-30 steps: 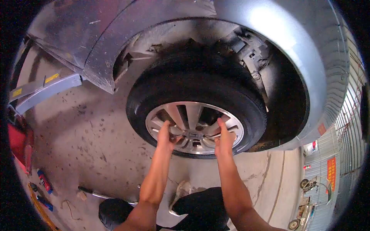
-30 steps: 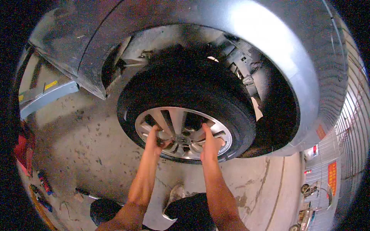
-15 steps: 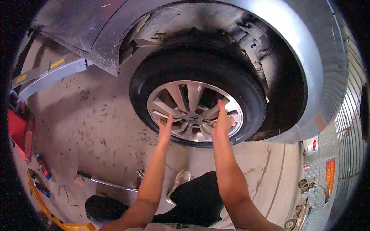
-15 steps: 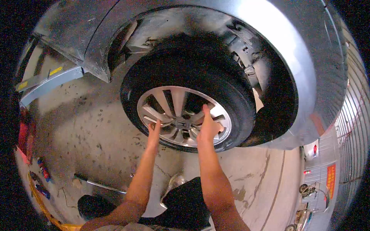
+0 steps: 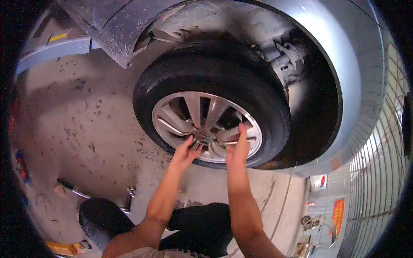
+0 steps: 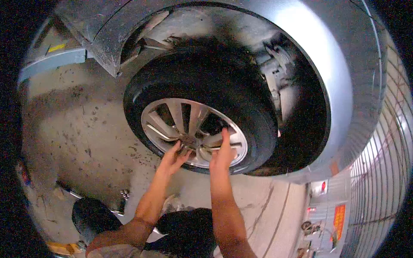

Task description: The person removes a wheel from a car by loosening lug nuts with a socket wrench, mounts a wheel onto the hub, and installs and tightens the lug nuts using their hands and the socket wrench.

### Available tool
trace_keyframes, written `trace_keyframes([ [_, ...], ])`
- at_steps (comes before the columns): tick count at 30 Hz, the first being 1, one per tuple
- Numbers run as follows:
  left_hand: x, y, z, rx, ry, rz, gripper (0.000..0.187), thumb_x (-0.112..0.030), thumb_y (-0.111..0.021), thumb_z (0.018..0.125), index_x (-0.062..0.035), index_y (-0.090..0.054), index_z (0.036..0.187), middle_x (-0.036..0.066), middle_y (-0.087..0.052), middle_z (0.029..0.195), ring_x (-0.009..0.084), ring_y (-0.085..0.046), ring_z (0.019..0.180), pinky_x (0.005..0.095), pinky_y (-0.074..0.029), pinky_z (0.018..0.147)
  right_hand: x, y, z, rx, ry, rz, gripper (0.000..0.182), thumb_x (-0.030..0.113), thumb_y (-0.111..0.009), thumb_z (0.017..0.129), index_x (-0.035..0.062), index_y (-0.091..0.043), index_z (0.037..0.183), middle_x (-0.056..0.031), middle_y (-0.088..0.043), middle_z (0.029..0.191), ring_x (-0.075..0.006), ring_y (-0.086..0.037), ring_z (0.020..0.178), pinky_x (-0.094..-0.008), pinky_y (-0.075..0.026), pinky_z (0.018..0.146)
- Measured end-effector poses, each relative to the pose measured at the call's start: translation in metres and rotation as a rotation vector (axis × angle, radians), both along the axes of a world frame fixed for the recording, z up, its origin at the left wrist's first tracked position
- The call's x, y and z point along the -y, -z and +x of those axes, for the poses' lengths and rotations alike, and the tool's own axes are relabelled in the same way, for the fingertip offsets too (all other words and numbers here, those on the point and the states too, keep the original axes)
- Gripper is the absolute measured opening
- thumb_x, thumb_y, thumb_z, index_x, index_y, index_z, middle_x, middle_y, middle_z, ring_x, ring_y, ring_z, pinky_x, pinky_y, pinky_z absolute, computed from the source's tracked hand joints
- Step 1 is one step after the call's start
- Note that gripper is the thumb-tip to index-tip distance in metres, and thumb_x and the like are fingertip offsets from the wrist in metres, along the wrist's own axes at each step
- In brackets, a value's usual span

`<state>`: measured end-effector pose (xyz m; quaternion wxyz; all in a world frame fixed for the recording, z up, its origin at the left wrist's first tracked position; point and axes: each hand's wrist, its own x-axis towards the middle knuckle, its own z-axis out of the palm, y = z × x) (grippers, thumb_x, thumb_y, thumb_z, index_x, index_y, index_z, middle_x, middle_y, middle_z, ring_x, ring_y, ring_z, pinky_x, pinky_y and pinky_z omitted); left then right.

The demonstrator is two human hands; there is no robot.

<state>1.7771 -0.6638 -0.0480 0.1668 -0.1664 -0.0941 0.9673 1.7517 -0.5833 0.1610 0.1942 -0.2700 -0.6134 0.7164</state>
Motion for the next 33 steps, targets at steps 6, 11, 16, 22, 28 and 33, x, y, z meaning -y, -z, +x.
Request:
trace_keyframes([
  [6, 0.017, 0.012, 0.008, -0.120, 0.173, 0.049, 0.044, -0.022, -0.070, 0.101, -0.0064, -0.052, 0.138, 0.015, -0.058, 0.135, 0.0332, -0.060, 0.119, 0.0518, -0.055, 0.104, -0.006, 0.006, 0.003, 0.041, -0.016, 0.022, 0.049, 0.037, -0.084, 0.087, 0.0058, -0.065, 0.119, -0.0074, -0.066, 0.110, -0.0248, -0.066, 0.102, -0.0429, -0.057, 0.089],
  [11, 0.005, 0.013, 0.005, -0.163, 0.034, 0.185, 0.058, -0.044, -0.062, 0.104, -0.0116, -0.046, 0.149, 0.017, -0.053, 0.145, 0.0414, -0.057, 0.124, 0.0694, -0.045, 0.108, -0.002, -0.003, 0.001, 0.041, -0.094, -0.001, 0.050, 0.038, -0.083, 0.088, 0.0069, -0.064, 0.121, -0.0074, -0.066, 0.112, -0.0229, -0.067, 0.102, -0.0395, -0.057, 0.085],
  [16, 0.007, -0.003, 0.000, -0.210, 0.014, -0.068, 0.062, -0.053, -0.053, 0.105, -0.0108, -0.046, 0.150, 0.014, -0.052, 0.152, 0.0390, -0.053, 0.136, 0.0652, -0.046, 0.108, -0.001, -0.002, 0.007, 0.068, -0.123, 0.037, 0.052, 0.043, -0.082, 0.087, 0.0110, -0.063, 0.124, -0.0070, -0.066, 0.114, -0.0230, -0.067, 0.103, -0.0372, -0.056, 0.081],
  [22, -0.006, -0.014, -0.005, -0.022, 0.025, -0.261, 0.052, -0.045, -0.072, 0.098, -0.0092, -0.062, 0.135, 0.004, -0.067, 0.130, 0.0194, -0.062, 0.119, 0.0427, -0.054, 0.103, 0.000, -0.004, 0.008, 0.071, -0.200, 0.036, 0.063, 0.043, -0.082, 0.087, 0.0061, -0.057, 0.132, -0.0107, -0.062, 0.125, -0.0296, -0.062, 0.115, -0.0482, -0.053, 0.098],
  [28, -0.027, -0.008, -0.007, 0.100, 0.131, -0.394, 0.086, -0.066, -0.083, 0.079, -0.0055, -0.061, 0.136, 0.010, -0.064, 0.130, 0.0257, -0.066, 0.114, 0.0387, -0.059, 0.093, -0.009, -0.001, -0.003, 0.116, -0.274, 0.211, 0.061, 0.056, -0.077, 0.086, 0.0125, -0.062, 0.125, -0.0074, -0.063, 0.108, -0.0240, -0.062, 0.098, -0.0380, -0.054, 0.074],
  [33, -0.027, -0.010, -0.004, 0.120, 0.204, -0.319, 0.118, -0.070, -0.087, 0.070, -0.0015, -0.041, 0.155, 0.020, -0.041, 0.159, 0.0385, -0.047, 0.140, 0.0516, -0.044, 0.114, -0.005, -0.005, -0.004, 0.099, -0.298, 0.228, 0.055, 0.056, -0.080, 0.084, 0.0162, -0.064, 0.118, -0.0059, -0.066, 0.110, -0.0225, -0.063, 0.096, -0.0351, -0.049, 0.070],
])
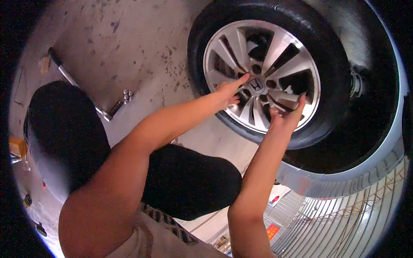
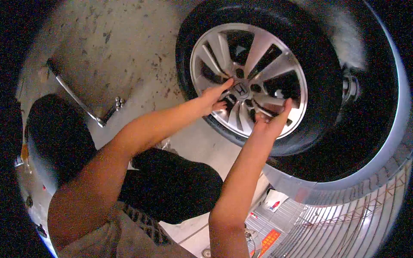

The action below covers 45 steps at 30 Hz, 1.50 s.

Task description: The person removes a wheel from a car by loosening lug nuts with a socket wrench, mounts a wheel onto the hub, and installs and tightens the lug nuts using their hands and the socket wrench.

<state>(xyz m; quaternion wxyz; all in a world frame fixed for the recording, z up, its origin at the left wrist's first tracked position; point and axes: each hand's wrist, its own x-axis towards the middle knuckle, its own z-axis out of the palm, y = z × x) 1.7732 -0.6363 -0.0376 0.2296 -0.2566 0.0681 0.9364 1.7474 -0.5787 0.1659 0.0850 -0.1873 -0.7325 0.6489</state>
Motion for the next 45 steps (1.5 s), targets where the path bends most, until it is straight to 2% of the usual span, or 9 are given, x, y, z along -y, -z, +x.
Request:
trace_keyframes([
  [8, -0.003, 0.014, -0.004, -0.148, -0.006, 0.036, 0.120, -0.074, -0.084, 0.069, -0.0069, -0.039, 0.158, 0.019, -0.036, 0.163, 0.0394, -0.044, 0.144, 0.0523, -0.039, 0.116, 0.010, -0.002, 0.015, -0.013, 0.087, 0.107, 0.048, 0.051, -0.078, 0.085, 0.0156, -0.065, 0.115, -0.0051, -0.065, 0.109, -0.0185, -0.060, 0.087, -0.0292, -0.046, 0.066],
  [9, -0.006, 0.013, -0.005, -0.120, 0.005, 0.029, 0.093, -0.074, -0.078, 0.078, -0.0155, -0.056, 0.147, 0.008, -0.046, 0.157, 0.0340, -0.048, 0.135, 0.0514, -0.044, 0.110, 0.002, 0.000, 0.009, -0.021, 0.002, 0.037, 0.049, 0.051, -0.078, 0.085, 0.0149, -0.066, 0.117, -0.0063, -0.064, 0.111, -0.0187, -0.059, 0.091, -0.0328, -0.049, 0.073],
  [13, 0.006, -0.001, 0.004, -0.132, 0.006, 0.044, 0.088, -0.072, -0.077, 0.081, -0.0152, -0.057, 0.146, 0.006, -0.050, 0.153, 0.0309, -0.050, 0.134, 0.0559, -0.039, 0.113, 0.005, -0.003, 0.017, -0.035, 0.003, 0.056, 0.057, 0.047, -0.077, 0.089, 0.0082, -0.062, 0.129, -0.0119, -0.064, 0.125, -0.0299, -0.064, 0.113, -0.0468, -0.056, 0.095],
  [22, 0.003, 0.001, 0.006, -0.126, -0.030, 0.149, 0.091, -0.063, -0.082, 0.082, -0.0104, -0.053, 0.149, 0.009, -0.054, 0.149, 0.0317, -0.054, 0.130, 0.0461, -0.047, 0.109, 0.003, -0.016, 0.012, 0.030, 0.149, 0.048, 0.065, 0.044, -0.085, 0.083, 0.0113, -0.061, 0.133, -0.0115, -0.058, 0.132, -0.0300, -0.060, 0.114, -0.0428, -0.053, 0.091],
  [25, -0.001, 0.007, -0.006, -0.078, -0.062, 0.192, 0.087, -0.063, -0.081, 0.083, -0.0110, -0.056, 0.147, 0.008, -0.056, 0.147, 0.0310, -0.055, 0.130, 0.0472, -0.047, 0.109, 0.001, -0.010, 0.019, -0.060, 0.080, 0.167, 0.060, 0.050, -0.086, 0.081, 0.0106, -0.064, 0.121, -0.0092, -0.062, 0.109, -0.0237, -0.061, 0.085, -0.0393, -0.055, 0.069],
  [30, -0.005, 0.014, 0.002, -0.206, -0.100, 0.296, 0.061, -0.052, -0.078, 0.091, -0.0160, -0.061, 0.138, 0.005, -0.068, 0.133, 0.0295, -0.062, 0.124, 0.0566, -0.050, 0.104, 0.002, -0.007, 0.031, -0.020, 0.132, 0.077, 0.052, 0.045, -0.083, 0.086, 0.0112, -0.064, 0.121, -0.0097, -0.066, 0.112, -0.0256, -0.067, 0.089, -0.0392, -0.056, 0.070],
  [31, -0.005, 0.015, 0.001, -0.211, -0.088, 0.297, 0.060, -0.051, -0.076, 0.093, -0.0157, -0.060, 0.139, 0.004, -0.067, 0.134, 0.0295, -0.063, 0.121, 0.0568, -0.050, 0.104, 0.006, -0.007, 0.031, 0.022, 0.130, 0.034, 0.048, 0.044, -0.081, 0.089, 0.0107, -0.067, 0.120, -0.0043, -0.069, 0.113, -0.0185, -0.063, 0.100, -0.0356, -0.050, 0.084],
  [36, -0.028, 0.047, -0.009, -0.196, -0.080, 0.325, 0.059, -0.052, -0.071, 0.097, -0.0182, -0.056, 0.143, 0.006, -0.061, 0.141, 0.0306, -0.066, 0.117, 0.0560, -0.052, 0.103, -0.011, -0.002, 0.018, 0.101, 0.076, -0.017, 0.042, 0.034, -0.090, 0.082, 0.0138, -0.067, 0.111, -0.0032, -0.062, 0.099, -0.0196, -0.060, 0.089, -0.0412, -0.055, 0.075],
  [45, -0.032, 0.065, -0.011, -0.171, 0.018, 0.228, 0.078, -0.064, -0.073, 0.089, -0.0178, -0.050, 0.148, 0.003, -0.057, 0.143, 0.0329, -0.061, 0.123, 0.0541, -0.053, 0.102, -0.001, -0.001, 0.023, 0.088, 0.063, -0.143, 0.033, 0.017, -0.083, 0.089, 0.0152, -0.067, 0.117, 0.0006, -0.068, 0.111, -0.0150, -0.062, 0.103, -0.0376, -0.051, 0.086],
])
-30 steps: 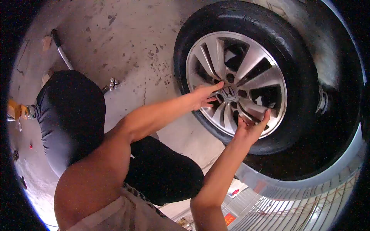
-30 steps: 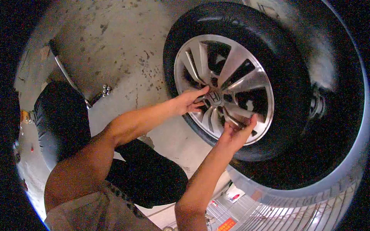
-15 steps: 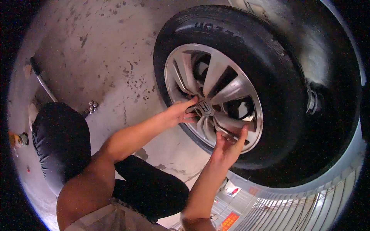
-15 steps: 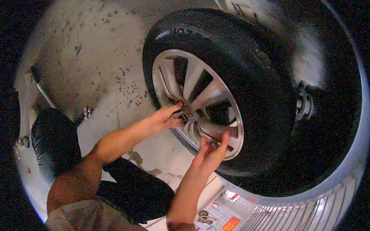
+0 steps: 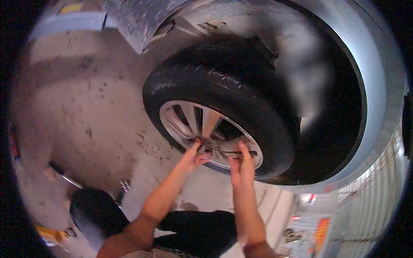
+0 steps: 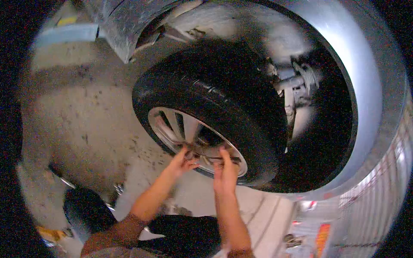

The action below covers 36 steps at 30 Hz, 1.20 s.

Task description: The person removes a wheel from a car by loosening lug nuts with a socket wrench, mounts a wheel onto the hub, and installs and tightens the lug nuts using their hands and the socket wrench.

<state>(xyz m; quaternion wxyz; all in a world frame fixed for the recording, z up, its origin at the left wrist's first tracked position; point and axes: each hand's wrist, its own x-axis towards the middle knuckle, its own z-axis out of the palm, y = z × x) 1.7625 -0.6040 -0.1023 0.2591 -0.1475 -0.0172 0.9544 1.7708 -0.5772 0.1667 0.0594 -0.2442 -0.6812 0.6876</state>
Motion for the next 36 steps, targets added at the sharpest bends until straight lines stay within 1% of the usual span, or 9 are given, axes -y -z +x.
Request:
trace_keyframes([
  [5, 0.053, -0.048, 0.019, 0.034, 0.096, -0.157, 0.085, -0.052, -0.082, 0.087, -0.0099, -0.042, 0.150, 0.013, -0.050, 0.145, 0.0312, -0.061, 0.121, 0.0476, -0.055, 0.098, 0.008, -0.003, 0.005, -0.064, -0.013, -0.110, 0.038, 0.014, -0.084, 0.085, 0.0140, -0.066, 0.119, 0.0012, -0.068, 0.112, -0.0137, -0.060, 0.109, -0.0373, -0.047, 0.093],
  [8, 0.097, -0.139, 0.021, 0.425, -0.484, -1.150, 0.064, -0.022, -0.076, 0.095, 0.0038, -0.042, 0.142, 0.016, -0.056, 0.136, 0.0290, -0.053, 0.128, 0.0400, -0.047, 0.105, 0.021, -0.008, 0.004, 0.009, 0.089, -0.211, 0.044, 0.011, -0.084, 0.083, 0.0142, -0.064, 0.121, -0.0004, -0.068, 0.118, -0.0161, -0.058, 0.116, -0.0370, -0.043, 0.098],
  [11, 0.158, -0.258, 0.032, -0.201, -1.150, -1.585, 0.057, -0.018, -0.075, 0.093, 0.0019, -0.048, 0.139, 0.019, -0.057, 0.137, 0.0317, -0.051, 0.132, 0.0440, -0.040, 0.112, 0.022, -0.010, -0.001, 0.045, 0.044, -0.274, 0.060, 0.012, -0.085, 0.080, 0.0181, -0.056, 0.132, -0.0004, -0.064, 0.126, -0.0172, -0.057, 0.112, -0.0360, -0.044, 0.094],
  [14, 0.202, -0.381, 0.002, -1.131, -0.875, -2.005, 0.041, -0.020, -0.073, 0.095, -0.0017, -0.062, 0.129, 0.020, -0.056, 0.142, 0.0374, -0.050, 0.133, 0.0475, -0.037, 0.113, 0.056, -0.046, 0.004, 0.183, 0.329, -0.242, 0.056, 0.014, -0.086, 0.078, 0.0108, -0.061, 0.128, -0.0053, -0.063, 0.130, -0.0232, -0.058, 0.115, -0.0366, -0.045, 0.098],
  [18, 0.184, -0.440, -0.053, -1.630, -0.385, -2.287, 0.051, -0.029, -0.075, 0.093, -0.0072, -0.061, 0.137, 0.024, -0.055, 0.142, 0.0449, -0.050, 0.132, 0.0542, -0.036, 0.114, 0.085, -0.057, 0.002, 0.261, 0.589, -0.839, 0.054, 0.052, -0.059, 0.095, 0.0061, -0.059, 0.125, -0.0124, -0.064, 0.124, -0.0321, -0.059, 0.114, -0.0457, -0.048, 0.097],
  [21, 0.189, -0.452, -0.060, -1.767, -0.092, -2.232, 0.070, -0.045, -0.073, 0.091, -0.0133, -0.053, 0.150, 0.023, -0.049, 0.151, 0.0470, -0.044, 0.136, 0.0604, -0.033, 0.114, 0.091, -0.057, -0.010, 0.174, 0.704, -1.495, 0.057, 0.056, -0.051, 0.097, 0.0072, -0.059, 0.125, -0.0118, -0.065, 0.125, -0.0316, -0.059, 0.119, -0.0490, -0.048, 0.100],
  [28, 0.192, -0.502, -0.038, -1.955, 0.516, -2.481, 0.084, -0.045, -0.071, 0.095, -0.0071, -0.031, 0.159, 0.033, -0.044, 0.144, 0.0521, -0.042, 0.134, 0.0611, -0.032, 0.116, 0.117, -0.074, -0.042, -0.339, 0.951, -1.715, 0.078, 0.065, -0.029, 0.105, 0.0055, -0.049, 0.152, -0.0151, -0.056, 0.151, -0.0330, -0.051, 0.138, -0.0456, -0.037, 0.118],
  [33, 0.183, -0.539, -0.086, -1.722, 0.907, -2.440, 0.081, -0.054, -0.060, 0.101, -0.0050, -0.030, 0.158, 0.030, -0.038, 0.154, 0.0507, -0.037, 0.142, 0.0554, -0.031, 0.119, 0.114, -0.102, -0.041, 0.342, 0.936, -1.443, 0.081, 0.068, -0.038, 0.103, 0.0070, -0.040, 0.157, -0.0171, -0.048, 0.156, -0.0370, -0.047, 0.140, -0.0481, -0.038, 0.113],
  [36, 0.139, -0.518, -0.123, -1.487, 0.446, -2.328, 0.072, -0.046, -0.054, 0.107, 0.0029, -0.033, 0.155, 0.027, -0.037, 0.159, 0.0399, -0.035, 0.149, 0.0468, -0.028, 0.122, 0.144, -0.032, -0.050, 0.324, 0.681, -0.943, 0.076, 0.062, -0.041, 0.103, 0.0098, -0.034, 0.157, -0.0316, -0.050, 0.149, -0.0499, -0.051, 0.136, -0.0513, -0.042, 0.112],
])
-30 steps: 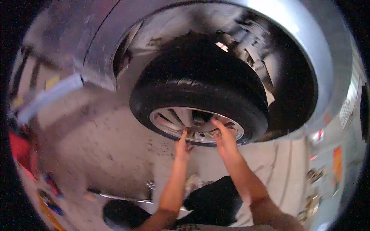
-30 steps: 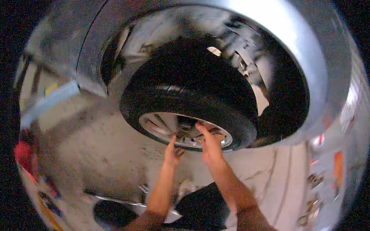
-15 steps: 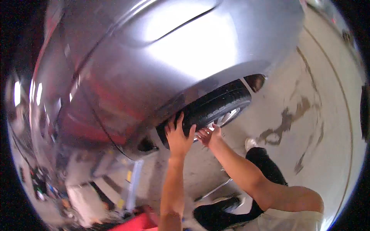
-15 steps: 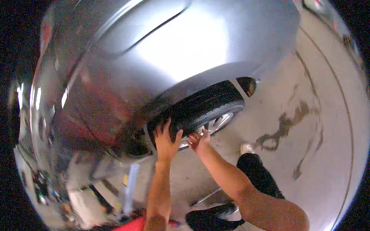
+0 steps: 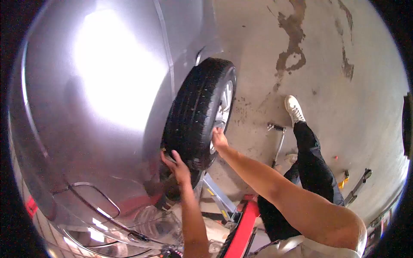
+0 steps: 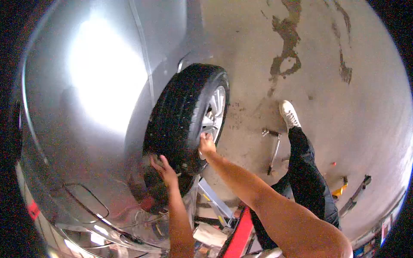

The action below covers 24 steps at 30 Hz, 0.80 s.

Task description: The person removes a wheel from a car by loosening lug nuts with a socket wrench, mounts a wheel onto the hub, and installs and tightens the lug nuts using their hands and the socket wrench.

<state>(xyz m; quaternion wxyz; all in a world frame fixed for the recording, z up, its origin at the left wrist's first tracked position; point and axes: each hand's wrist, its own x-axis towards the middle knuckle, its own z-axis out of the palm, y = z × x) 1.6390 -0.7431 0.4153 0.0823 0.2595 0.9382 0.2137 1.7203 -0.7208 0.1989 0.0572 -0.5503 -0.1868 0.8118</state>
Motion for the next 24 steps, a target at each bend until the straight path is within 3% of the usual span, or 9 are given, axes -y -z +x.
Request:
trace_keyframes([
  [3, -0.034, 0.027, -0.055, 0.067, -0.097, -0.002, 0.076, -0.052, -0.049, 0.108, 0.0052, -0.036, 0.156, 0.022, -0.037, 0.163, 0.0357, -0.035, 0.151, 0.0430, -0.025, 0.124, -0.030, -0.038, 0.041, -0.077, -0.085, 0.044, 0.061, 0.052, -0.053, 0.101, 0.0089, -0.050, 0.144, -0.0321, -0.058, 0.137, -0.0499, -0.054, 0.130, -0.0523, -0.044, 0.109],
  [6, -0.014, 0.075, -0.107, 0.099, -0.226, 0.029, 0.085, -0.061, -0.046, 0.106, 0.0055, -0.036, 0.157, 0.021, -0.031, 0.168, 0.0332, -0.035, 0.152, 0.0398, -0.022, 0.126, -0.013, 0.018, 0.063, -0.259, 0.110, -0.361, 0.055, 0.052, -0.058, 0.101, 0.0177, -0.054, 0.144, -0.0061, -0.069, 0.115, -0.0184, -0.060, 0.106, -0.0423, -0.049, 0.085],
  [7, -0.015, 0.071, -0.105, 0.110, -0.231, 0.053, 0.086, -0.061, -0.046, 0.105, 0.0060, -0.035, 0.158, 0.020, -0.031, 0.168, 0.0323, -0.035, 0.152, 0.0392, -0.022, 0.126, -0.025, 0.008, 0.079, -0.226, 0.259, -0.609, 0.054, 0.053, -0.058, 0.100, 0.0163, -0.055, 0.140, -0.0065, -0.068, 0.113, -0.0181, -0.058, 0.108, -0.0414, -0.048, 0.085],
  [10, -0.011, 0.069, -0.106, 0.187, -0.248, 0.097, 0.094, -0.068, -0.050, 0.100, 0.0022, -0.032, 0.161, 0.015, -0.030, 0.169, 0.0301, -0.034, 0.152, 0.0393, -0.022, 0.126, -0.032, 0.036, 0.086, -0.269, 0.490, -0.736, 0.051, 0.056, -0.050, 0.102, 0.0184, -0.060, 0.135, -0.0021, -0.061, 0.110, -0.0200, -0.053, 0.105, -0.0462, -0.041, 0.100],
  [11, -0.009, 0.072, -0.109, 0.261, -0.266, 0.151, 0.101, -0.074, -0.053, 0.096, -0.0021, -0.030, 0.163, 0.011, -0.029, 0.170, 0.0288, -0.033, 0.152, 0.0400, -0.022, 0.125, -0.032, 0.044, 0.084, -0.211, 0.427, -0.721, 0.047, 0.053, -0.049, 0.105, 0.0154, -0.059, 0.131, -0.0037, -0.065, 0.111, -0.0181, -0.057, 0.105, -0.0402, -0.047, 0.094],
  [14, -0.013, 0.073, -0.101, 0.336, -0.250, 0.223, 0.100, -0.072, -0.053, 0.097, -0.0010, -0.030, 0.163, 0.012, -0.032, 0.169, 0.0296, -0.036, 0.151, 0.0402, -0.024, 0.125, -0.027, 0.056, 0.059, -0.125, 0.252, -0.601, 0.045, 0.053, -0.052, 0.104, 0.0209, -0.066, 0.132, -0.0010, -0.066, 0.121, -0.0156, -0.058, 0.113, -0.0396, -0.044, 0.100],
  [17, -0.025, 0.071, -0.091, 0.368, -0.185, 0.267, 0.088, -0.062, -0.048, 0.105, 0.0044, -0.031, 0.160, 0.016, -0.030, 0.169, 0.0297, -0.037, 0.150, 0.0381, -0.026, 0.124, 0.003, 0.079, 0.026, -0.085, 0.190, -0.197, 0.054, 0.047, -0.059, 0.099, 0.0127, -0.062, 0.140, -0.0058, -0.066, 0.129, -0.0204, -0.058, 0.121, -0.0371, -0.045, 0.104],
  [20, -0.030, 0.060, -0.082, 0.353, -0.259, 0.188, 0.092, -0.065, -0.050, 0.102, 0.0028, -0.030, 0.161, 0.017, -0.030, 0.169, 0.0316, -0.037, 0.150, 0.0397, -0.026, 0.125, 0.015, 0.089, 0.005, -0.064, 0.037, -0.144, 0.071, 0.044, -0.068, 0.092, -0.0006, -0.054, 0.145, -0.0177, -0.068, 0.130, -0.0285, -0.065, 0.119, -0.0382, -0.048, 0.106],
  [24, -0.042, 0.044, -0.069, 0.325, -0.192, 0.039, 0.101, -0.074, -0.049, 0.097, -0.0001, -0.028, 0.163, 0.017, -0.027, 0.170, 0.0324, -0.033, 0.153, 0.0438, -0.021, 0.127, 0.056, 0.140, -0.038, -0.194, 0.441, -0.142, 0.080, 0.041, -0.076, 0.088, -0.0055, -0.048, 0.146, -0.0180, -0.065, 0.133, -0.0257, -0.063, 0.120, -0.0351, -0.048, 0.104],
])
